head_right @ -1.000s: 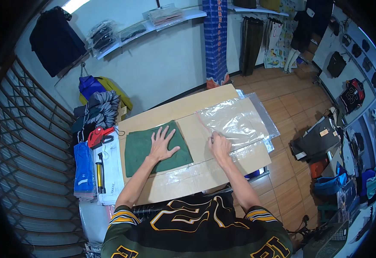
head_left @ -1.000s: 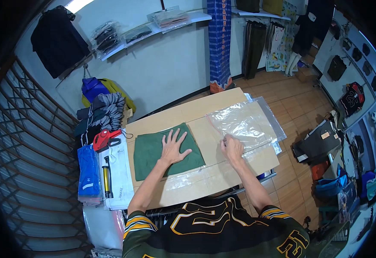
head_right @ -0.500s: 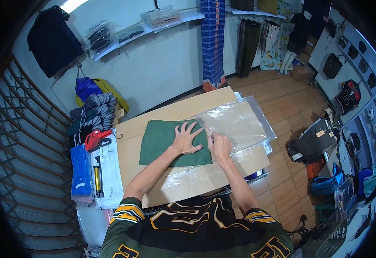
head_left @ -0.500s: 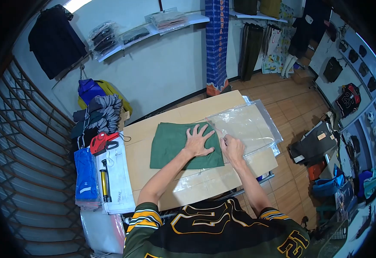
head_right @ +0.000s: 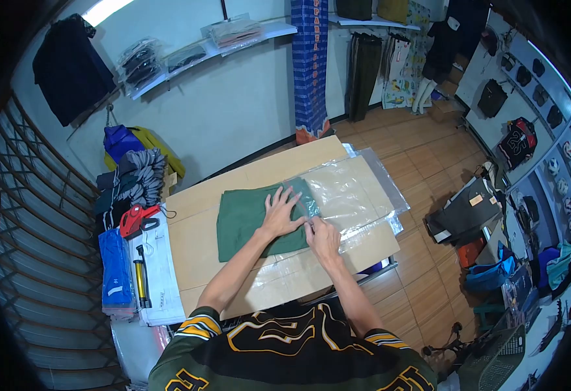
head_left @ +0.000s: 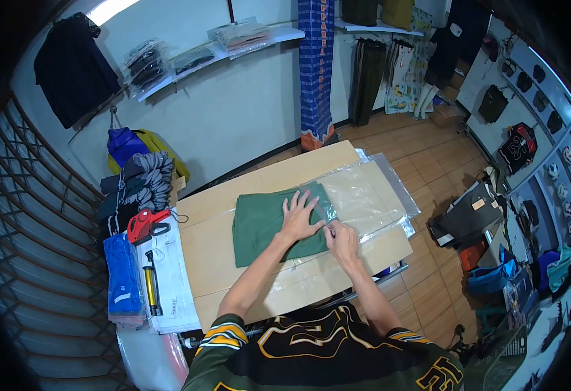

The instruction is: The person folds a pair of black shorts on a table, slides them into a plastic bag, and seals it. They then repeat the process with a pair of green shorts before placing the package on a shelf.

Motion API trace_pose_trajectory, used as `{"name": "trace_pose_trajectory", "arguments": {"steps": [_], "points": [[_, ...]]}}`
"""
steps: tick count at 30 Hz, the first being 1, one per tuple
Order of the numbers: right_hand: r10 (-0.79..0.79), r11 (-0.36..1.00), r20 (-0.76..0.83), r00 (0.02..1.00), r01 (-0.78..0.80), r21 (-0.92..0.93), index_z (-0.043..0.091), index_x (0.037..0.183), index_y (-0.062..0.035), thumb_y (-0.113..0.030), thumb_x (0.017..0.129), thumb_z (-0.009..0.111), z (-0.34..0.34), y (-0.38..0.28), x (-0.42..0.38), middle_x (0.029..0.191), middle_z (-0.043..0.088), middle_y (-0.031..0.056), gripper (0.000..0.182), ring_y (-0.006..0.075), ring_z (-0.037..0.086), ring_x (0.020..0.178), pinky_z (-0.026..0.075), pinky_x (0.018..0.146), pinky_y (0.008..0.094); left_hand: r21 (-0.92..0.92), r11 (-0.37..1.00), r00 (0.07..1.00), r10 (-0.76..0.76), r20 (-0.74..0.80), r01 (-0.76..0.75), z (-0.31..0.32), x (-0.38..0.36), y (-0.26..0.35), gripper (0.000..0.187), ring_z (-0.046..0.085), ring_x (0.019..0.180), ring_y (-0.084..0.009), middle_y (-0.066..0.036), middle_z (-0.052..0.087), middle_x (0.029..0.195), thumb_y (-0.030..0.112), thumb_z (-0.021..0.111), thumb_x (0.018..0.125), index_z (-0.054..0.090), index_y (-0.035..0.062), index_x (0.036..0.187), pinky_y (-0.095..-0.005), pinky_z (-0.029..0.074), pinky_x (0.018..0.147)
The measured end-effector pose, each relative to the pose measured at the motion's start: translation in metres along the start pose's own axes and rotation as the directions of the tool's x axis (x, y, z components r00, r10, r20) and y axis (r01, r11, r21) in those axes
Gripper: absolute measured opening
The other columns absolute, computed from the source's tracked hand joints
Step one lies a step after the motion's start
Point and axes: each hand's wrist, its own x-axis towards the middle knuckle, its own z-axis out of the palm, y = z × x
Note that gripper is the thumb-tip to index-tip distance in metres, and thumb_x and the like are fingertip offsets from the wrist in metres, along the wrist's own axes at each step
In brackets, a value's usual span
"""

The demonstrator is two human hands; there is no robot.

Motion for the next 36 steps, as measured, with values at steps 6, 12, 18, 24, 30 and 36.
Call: {"name": "trace_pose_trajectory", "arguments": {"steps": [6,12,18,24,30,36], "points": [[-0.007,0.998,0.006,1.000,0.006,0.068,0.074,0.092,-0.0012,-0.016,0.090,0.078,0.003,0.010,-0.004,0.080,0.074,0.0182,0.015,0.0384,0.072,0.072,0.054,0.065,0.0465,-0.021,0.985,0.981,-0.174,-0.083,0.173,-0.060,-0.077,-0.026,0.088,0.029,0.156,-0.0439,-0.021,0.037,0.168,0.060,0.079,0.085,0.052,0.0153,0.156,-0.0697,0.017,0.123],[0.007,0.997,0.000,1.000,-0.007,0.082,0.075,0.091,-0.0016,-0.016,0.090,0.078,0.005,0.007,0.000,0.078,0.073,0.0168,0.015,0.0369,0.071,0.071,0.054,0.064,0.0447,-0.006,0.861,0.851,-0.504,-0.146,0.509,-0.081,-0.138,-0.059,0.102,0.021,0.157,-0.0528,-0.032,0.021,0.170,0.067,0.079,0.082,0.042,0.0164,0.163,-0.0735,0.014,0.122],[0.022,0.994,-0.002,1.000,-0.022,0.105,0.075,0.093,-0.0028,-0.016,0.092,0.078,0.006,0.005,0.001,0.080,0.074,0.0159,0.014,0.0366,0.072,0.073,0.055,0.065,0.0445,-0.201,0.864,0.822,-0.502,-0.269,0.462,-0.040,-0.131,-0.017,0.101,0.020,0.155,-0.0562,-0.042,0.019,0.166,0.057,0.078,0.088,0.036,0.0022,0.162,-0.0645,0.016,0.126],[0.058,0.964,-0.018,0.998,-0.052,0.261,0.075,0.098,0.0008,-0.016,0.094,0.076,-0.018,0.002,0.000,0.091,0.077,0.0194,0.017,0.0365,0.076,0.079,0.059,0.068,0.0429,-0.323,0.877,0.910,-0.404,-0.093,0.356,-0.030,-0.097,0.043,0.100,0.031,0.150,-0.0588,-0.044,0.032,0.159,0.051,0.079,0.090,0.032,-0.0006,0.163,-0.0616,0.022,0.125],[0.244,0.905,-0.087,0.966,-0.195,0.378,0.075,0.106,0.0037,-0.014,0.097,0.075,-0.060,0.053,-0.020,0.093,0.079,0.0193,0.020,0.0242,0.077,0.079,0.060,0.069,0.0356,-0.166,0.957,0.970,-0.228,0.085,0.239,-0.066,-0.089,0.011,0.125,0.027,0.156,-0.0517,-0.032,0.031,0.167,0.059,0.092,0.069,0.032,0.0065,0.166,-0.0698,0.019,0.122],[0.370,0.874,-0.141,0.918,-0.293,0.387,0.074,0.108,0.0057,-0.014,0.099,0.074,-0.104,0.097,-0.034,0.088,0.076,0.0143,0.022,0.0166,0.071,0.077,0.056,0.070,0.0317,0.020,0.987,0.978,-0.160,0.133,0.159,-0.036,-0.074,0.001,0.133,0.022,0.158,-0.0508,-0.024,0.030,0.171,0.072,0.090,0.060,0.037,0.0097,0.165,-0.0799,0.014,0.118]]}}
